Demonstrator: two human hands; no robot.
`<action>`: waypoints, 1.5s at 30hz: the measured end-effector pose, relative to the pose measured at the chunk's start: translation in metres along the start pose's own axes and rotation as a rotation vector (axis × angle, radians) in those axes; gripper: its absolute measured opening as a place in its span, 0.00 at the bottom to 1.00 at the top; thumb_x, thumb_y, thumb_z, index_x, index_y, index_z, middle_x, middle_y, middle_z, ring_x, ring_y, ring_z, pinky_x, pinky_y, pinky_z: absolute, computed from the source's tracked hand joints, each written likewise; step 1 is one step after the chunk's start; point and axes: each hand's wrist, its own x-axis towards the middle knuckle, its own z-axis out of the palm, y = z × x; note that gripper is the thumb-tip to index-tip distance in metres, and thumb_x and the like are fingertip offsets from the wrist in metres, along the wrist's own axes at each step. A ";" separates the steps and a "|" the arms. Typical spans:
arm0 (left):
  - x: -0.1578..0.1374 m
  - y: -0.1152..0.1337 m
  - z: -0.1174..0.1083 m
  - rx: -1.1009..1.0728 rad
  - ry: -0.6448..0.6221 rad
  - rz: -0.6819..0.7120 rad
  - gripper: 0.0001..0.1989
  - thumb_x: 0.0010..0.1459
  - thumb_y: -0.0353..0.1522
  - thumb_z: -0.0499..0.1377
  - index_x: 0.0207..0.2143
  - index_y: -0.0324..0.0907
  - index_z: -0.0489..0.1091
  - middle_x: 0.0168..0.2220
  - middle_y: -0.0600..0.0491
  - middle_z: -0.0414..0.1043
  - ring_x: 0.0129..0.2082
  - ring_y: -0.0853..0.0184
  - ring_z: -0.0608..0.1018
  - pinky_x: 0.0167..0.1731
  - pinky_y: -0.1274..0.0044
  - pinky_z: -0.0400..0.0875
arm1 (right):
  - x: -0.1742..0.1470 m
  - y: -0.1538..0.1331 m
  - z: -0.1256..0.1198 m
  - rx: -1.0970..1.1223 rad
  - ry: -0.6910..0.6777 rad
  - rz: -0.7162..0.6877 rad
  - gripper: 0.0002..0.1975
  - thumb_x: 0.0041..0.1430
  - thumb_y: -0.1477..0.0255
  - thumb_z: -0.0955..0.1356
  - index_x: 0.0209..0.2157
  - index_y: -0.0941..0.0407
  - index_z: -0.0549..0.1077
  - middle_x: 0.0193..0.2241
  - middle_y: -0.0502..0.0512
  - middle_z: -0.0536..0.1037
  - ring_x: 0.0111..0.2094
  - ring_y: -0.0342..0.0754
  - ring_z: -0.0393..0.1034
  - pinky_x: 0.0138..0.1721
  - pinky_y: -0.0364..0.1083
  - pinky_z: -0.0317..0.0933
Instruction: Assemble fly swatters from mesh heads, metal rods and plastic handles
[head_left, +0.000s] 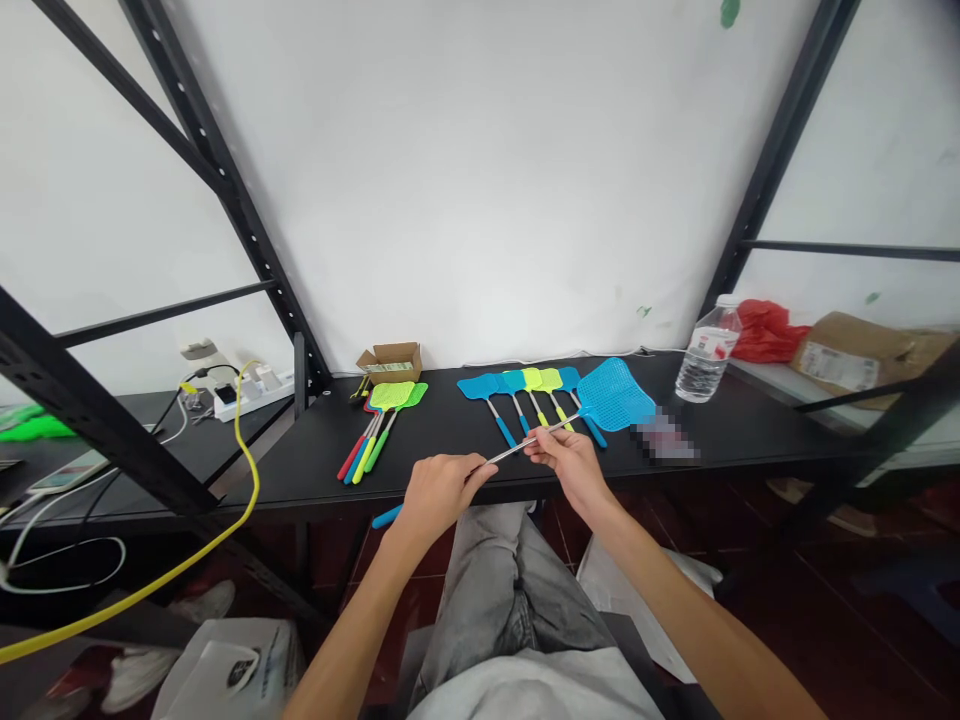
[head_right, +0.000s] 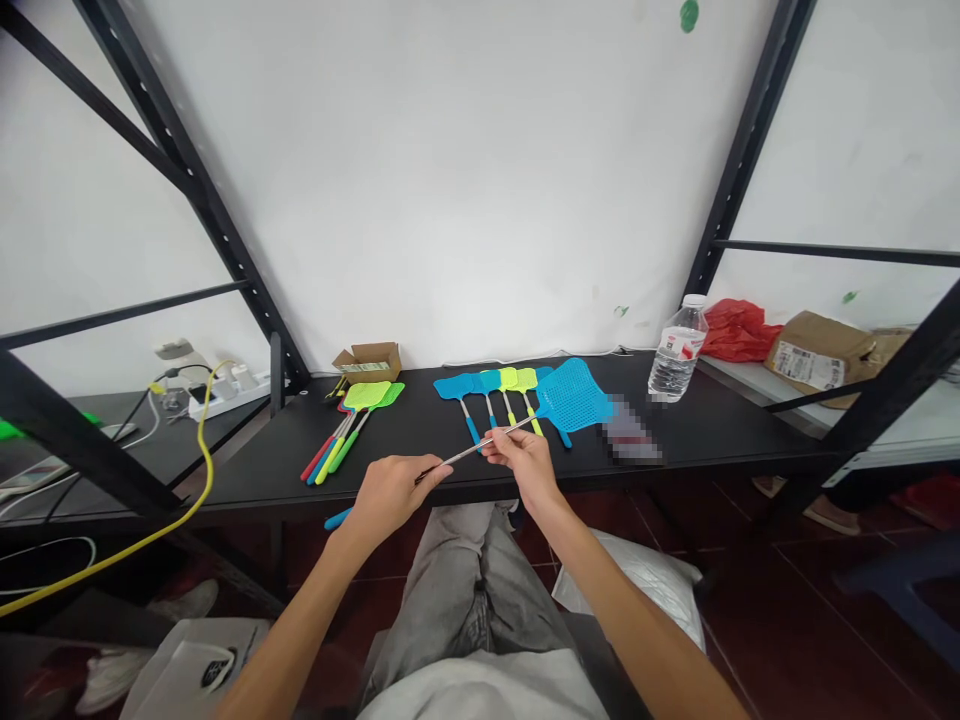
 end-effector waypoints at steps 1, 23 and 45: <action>0.000 -0.001 -0.001 0.000 0.000 0.000 0.23 0.67 0.46 0.44 0.37 0.48 0.75 0.32 0.52 0.78 0.33 0.65 0.78 0.26 0.78 0.53 | 0.001 -0.002 -0.003 0.001 0.008 -0.002 0.17 0.44 0.58 0.76 0.28 0.59 0.80 0.28 0.58 0.80 0.29 0.48 0.74 0.31 0.45 0.68; -0.003 -0.031 -0.003 -0.007 0.067 0.042 0.23 0.66 0.48 0.44 0.37 0.47 0.75 0.31 0.53 0.78 0.34 0.66 0.78 0.28 0.78 0.54 | 0.033 -0.041 -0.065 0.141 0.264 -0.134 0.16 0.40 0.62 0.79 0.27 0.58 0.78 0.27 0.56 0.80 0.28 0.43 0.74 0.30 0.40 0.69; -0.001 -0.034 -0.002 -0.068 0.111 0.042 0.20 0.66 0.45 0.47 0.40 0.47 0.75 0.38 0.53 0.79 0.38 0.64 0.79 0.32 0.78 0.61 | 0.025 -0.043 -0.050 0.187 0.180 -0.162 0.16 0.48 0.59 0.76 0.32 0.57 0.78 0.30 0.55 0.80 0.28 0.42 0.74 0.29 0.39 0.69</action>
